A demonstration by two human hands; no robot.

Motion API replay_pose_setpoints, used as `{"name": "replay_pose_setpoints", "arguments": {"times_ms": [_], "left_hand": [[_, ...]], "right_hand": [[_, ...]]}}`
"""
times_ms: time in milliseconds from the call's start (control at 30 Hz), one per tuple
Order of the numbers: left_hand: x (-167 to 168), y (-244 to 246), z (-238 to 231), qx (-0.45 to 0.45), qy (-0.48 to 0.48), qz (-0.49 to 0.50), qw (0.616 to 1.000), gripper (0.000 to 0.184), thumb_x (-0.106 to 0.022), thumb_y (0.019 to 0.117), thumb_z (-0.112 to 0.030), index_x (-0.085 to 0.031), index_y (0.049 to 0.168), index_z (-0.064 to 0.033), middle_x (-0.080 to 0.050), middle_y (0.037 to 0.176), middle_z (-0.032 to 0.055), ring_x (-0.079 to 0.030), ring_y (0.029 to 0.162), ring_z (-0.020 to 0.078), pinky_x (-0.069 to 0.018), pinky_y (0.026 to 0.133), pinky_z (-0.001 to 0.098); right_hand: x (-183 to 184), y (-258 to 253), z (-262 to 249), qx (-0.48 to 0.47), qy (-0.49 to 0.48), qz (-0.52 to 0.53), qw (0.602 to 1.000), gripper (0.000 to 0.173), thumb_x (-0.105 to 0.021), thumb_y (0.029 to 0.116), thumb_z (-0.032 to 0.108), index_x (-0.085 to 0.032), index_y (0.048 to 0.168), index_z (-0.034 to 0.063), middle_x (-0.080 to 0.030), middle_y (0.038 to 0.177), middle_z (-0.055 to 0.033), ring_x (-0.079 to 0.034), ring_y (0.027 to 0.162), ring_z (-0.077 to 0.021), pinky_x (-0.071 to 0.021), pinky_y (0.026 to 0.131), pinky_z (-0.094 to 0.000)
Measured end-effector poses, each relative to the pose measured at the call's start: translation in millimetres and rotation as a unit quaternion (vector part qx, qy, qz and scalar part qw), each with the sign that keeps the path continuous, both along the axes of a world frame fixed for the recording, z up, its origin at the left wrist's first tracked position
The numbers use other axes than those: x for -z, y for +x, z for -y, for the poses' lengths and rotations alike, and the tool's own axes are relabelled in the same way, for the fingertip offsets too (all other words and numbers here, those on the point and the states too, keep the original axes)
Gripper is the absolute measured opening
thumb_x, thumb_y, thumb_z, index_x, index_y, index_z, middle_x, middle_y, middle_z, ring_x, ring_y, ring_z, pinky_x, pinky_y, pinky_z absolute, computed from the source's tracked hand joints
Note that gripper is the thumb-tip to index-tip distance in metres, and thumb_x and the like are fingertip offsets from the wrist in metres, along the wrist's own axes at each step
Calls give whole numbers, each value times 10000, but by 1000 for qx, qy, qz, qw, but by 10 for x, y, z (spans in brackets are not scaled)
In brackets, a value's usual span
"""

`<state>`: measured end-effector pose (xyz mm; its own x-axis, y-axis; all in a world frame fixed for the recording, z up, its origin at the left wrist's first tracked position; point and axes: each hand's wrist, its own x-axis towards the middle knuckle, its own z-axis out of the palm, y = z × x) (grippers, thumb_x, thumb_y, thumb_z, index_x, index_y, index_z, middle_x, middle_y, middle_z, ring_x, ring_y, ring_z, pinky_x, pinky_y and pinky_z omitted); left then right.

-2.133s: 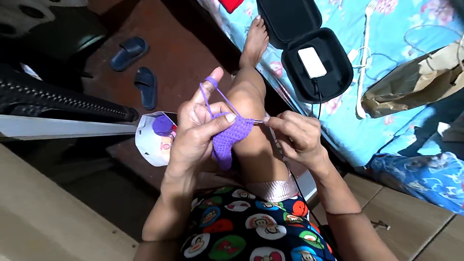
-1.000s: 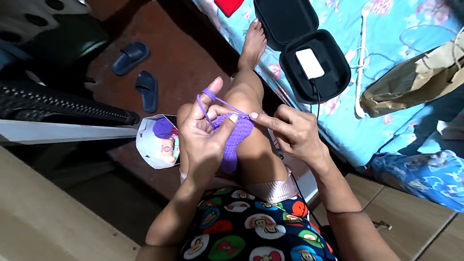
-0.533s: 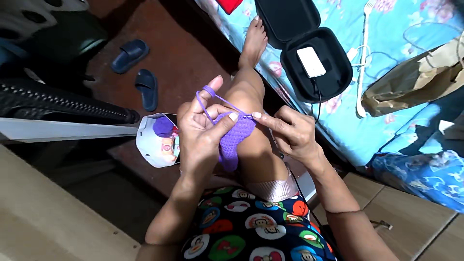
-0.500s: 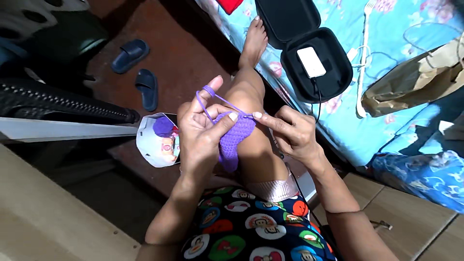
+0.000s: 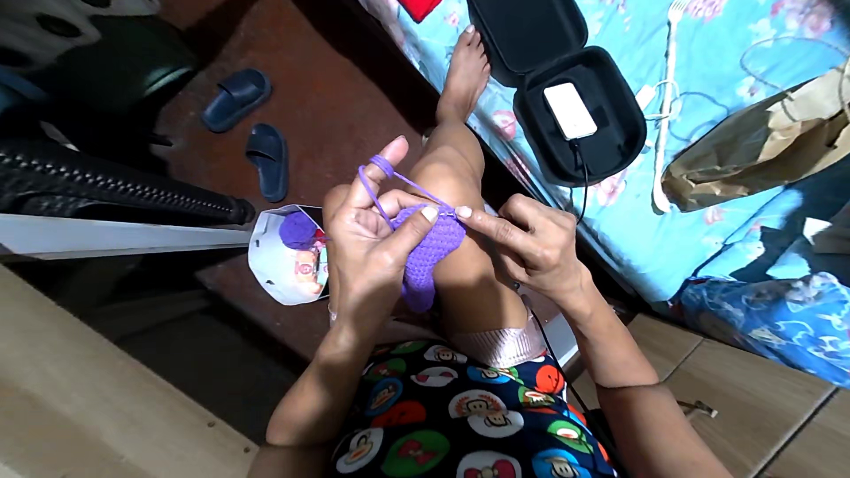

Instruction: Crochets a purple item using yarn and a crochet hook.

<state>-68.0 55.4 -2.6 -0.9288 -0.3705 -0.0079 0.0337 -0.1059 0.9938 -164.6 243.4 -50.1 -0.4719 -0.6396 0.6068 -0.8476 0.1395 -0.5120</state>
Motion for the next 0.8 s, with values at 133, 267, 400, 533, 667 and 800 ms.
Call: {"name": "replay_pose_setpoints", "arguments": {"times_ms": [133,267,400,533,667,800], "left_hand": [[-18,-10,16,6,22,10,1000,635,-600,919,85,-407,1513,-33,-733,934,23,-707,738,93,-606,671,218],[60,40,-170,-54,-172,-51,982,679,-618,938,31,-313,1545,5,-709,982,-25,-667,773,18,-570,685,166],[383,101,-306,-124,-388,-164,899,431,-598,1016,-123,-440,1416,-90,-712,1046,19,-697,962,45,-583,868,250],[298,96,-322,-107,-239,-149,953,608,-643,978,-40,-365,1517,-83,-720,1074,-69,-689,944,5,-579,846,197],[111,60,-89,-9,9,-76,997,739,-585,941,73,-257,1588,-64,-685,981,-39,-668,798,54,-583,733,205],[48,19,32,40,62,-39,997,642,-545,958,36,-331,1556,-53,-704,928,-25,-671,732,48,-583,687,188]], "right_hand": [[58,0,22,-22,-25,54,998,289,-600,950,73,-786,1172,81,-563,738,-92,-529,640,-156,-416,546,-274],[-101,146,83,-6,-35,130,991,329,-588,911,-7,-763,1189,17,-586,760,-87,-535,642,-123,-435,545,-240],[-385,296,166,20,-21,325,945,342,-603,937,-32,-730,1250,17,-726,968,-72,-666,825,-60,-559,726,-195],[-379,242,200,-57,-121,435,890,358,-580,942,-80,-632,1296,-91,-712,1087,-107,-630,782,-15,-547,707,-153],[-133,123,134,-19,-77,122,989,239,-584,949,-15,-700,1143,-93,-702,887,-151,-659,773,-144,-548,684,-255],[-42,61,34,0,-42,1,999,210,-590,968,83,-738,1057,-37,-670,795,-135,-658,721,-204,-538,625,-304]]}}
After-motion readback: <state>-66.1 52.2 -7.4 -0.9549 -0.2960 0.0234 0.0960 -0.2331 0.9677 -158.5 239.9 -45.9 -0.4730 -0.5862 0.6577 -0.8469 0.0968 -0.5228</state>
